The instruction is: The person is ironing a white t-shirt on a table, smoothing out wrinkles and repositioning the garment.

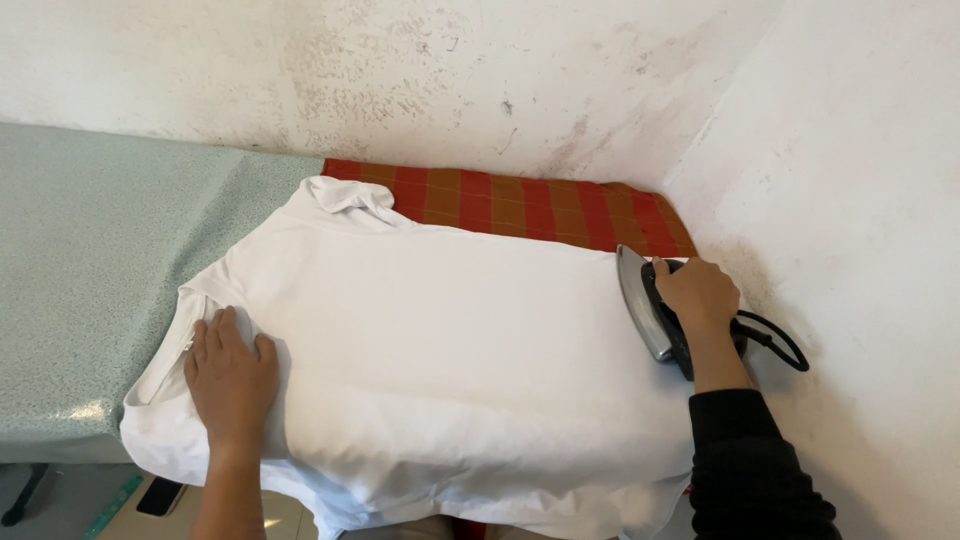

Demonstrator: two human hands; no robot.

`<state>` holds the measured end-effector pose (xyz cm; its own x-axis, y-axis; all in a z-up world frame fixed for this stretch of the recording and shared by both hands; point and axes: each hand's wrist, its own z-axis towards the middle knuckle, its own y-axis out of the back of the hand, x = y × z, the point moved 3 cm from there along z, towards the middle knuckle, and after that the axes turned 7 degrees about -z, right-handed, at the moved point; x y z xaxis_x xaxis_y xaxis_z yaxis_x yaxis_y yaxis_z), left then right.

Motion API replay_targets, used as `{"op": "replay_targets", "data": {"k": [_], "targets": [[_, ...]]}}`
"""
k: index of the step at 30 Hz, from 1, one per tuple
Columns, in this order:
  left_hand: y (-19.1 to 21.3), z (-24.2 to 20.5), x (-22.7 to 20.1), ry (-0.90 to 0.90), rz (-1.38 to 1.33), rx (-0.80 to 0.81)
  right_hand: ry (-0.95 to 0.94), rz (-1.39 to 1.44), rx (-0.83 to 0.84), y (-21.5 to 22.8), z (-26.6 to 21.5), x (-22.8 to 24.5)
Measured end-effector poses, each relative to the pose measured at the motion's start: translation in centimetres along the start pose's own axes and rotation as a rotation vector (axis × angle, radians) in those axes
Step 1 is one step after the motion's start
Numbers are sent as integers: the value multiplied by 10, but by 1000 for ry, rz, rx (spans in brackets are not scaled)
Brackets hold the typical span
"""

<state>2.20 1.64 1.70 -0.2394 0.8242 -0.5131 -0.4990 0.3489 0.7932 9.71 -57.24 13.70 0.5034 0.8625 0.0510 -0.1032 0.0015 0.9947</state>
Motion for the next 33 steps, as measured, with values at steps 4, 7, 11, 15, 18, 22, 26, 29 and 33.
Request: {"op": "replay_targets", "data": {"k": [4, 7, 11, 15, 18, 22, 26, 29, 33], "targets": [[0, 0, 0, -13, 5, -10, 14, -19, 79, 11, -31, 13], [0, -2, -1, -19, 17, -21, -6, -20, 96, 9, -32, 14], [-1, -1, 0, -7, 1, -10, -1, 5, 45, -3, -4, 16], [-1, -1, 1, -10, 11, -18, 42, 31, -2, 0, -3, 21], [0, -2, 0, -14, 7, -26, 68, 1, 33, 16, -27, 30], [-2, -1, 1, -14, -4, -32, 103, -64, 55, 22, -33, 34], [-4, 1, 3, -10, -1, -33, 124, -24, 23, 14, -19, 37], [0, -1, -1, -11, 3, -27, 215, -9, 4, 33, -38, 56], [4, -4, -5, -23, 6, -24, 346, -68, 25, 38, -45, 81]]}}
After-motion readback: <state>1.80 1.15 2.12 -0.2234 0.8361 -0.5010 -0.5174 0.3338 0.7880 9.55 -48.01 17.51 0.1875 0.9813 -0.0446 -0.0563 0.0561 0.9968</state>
